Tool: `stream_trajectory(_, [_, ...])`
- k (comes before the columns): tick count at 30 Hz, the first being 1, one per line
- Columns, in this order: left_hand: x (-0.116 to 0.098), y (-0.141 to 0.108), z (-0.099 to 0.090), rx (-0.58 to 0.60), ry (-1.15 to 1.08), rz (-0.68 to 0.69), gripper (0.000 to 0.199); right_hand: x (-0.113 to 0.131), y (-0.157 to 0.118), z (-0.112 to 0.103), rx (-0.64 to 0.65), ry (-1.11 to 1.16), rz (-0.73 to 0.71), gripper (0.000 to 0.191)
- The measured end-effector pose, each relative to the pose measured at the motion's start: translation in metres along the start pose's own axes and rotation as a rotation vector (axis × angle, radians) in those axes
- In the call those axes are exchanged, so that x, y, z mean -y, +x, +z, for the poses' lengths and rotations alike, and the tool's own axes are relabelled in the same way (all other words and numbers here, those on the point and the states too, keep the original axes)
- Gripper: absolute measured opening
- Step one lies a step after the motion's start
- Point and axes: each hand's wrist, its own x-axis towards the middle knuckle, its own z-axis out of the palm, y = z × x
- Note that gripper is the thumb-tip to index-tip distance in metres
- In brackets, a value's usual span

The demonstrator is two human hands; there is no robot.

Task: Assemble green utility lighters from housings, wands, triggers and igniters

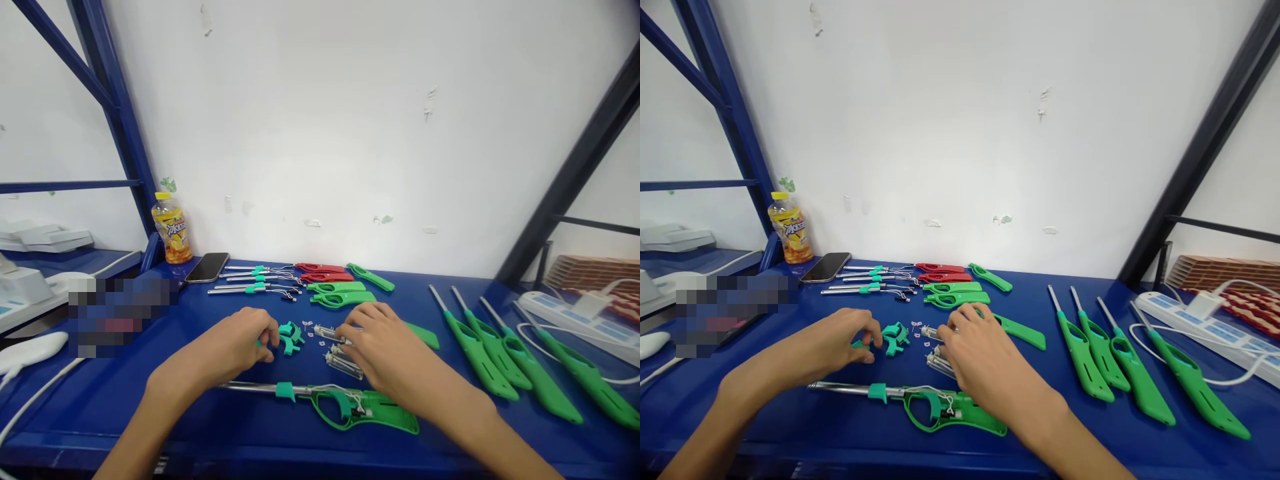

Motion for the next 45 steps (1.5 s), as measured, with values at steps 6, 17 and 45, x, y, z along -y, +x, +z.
stream_trajectory(6, [-0.002, 0.000, 0.006, -0.008, -0.007, -0.006, 0.016, -0.009, 0.020, 0.007, 0.028, -0.126, -0.067, 0.015])
stream_trajectory(17, [-0.021, 0.006, 0.001, -0.099, -0.006, 0.098, 0.017, -0.011, 0.042, 0.030, -0.007, -0.013, -0.018, 0.019])
stream_trajectory(45, [-0.046, 0.021, 0.010, -0.355, -0.042, 0.298, 0.013, -0.004, 0.022, 0.022, -0.076, 0.292, 0.078, 0.016])
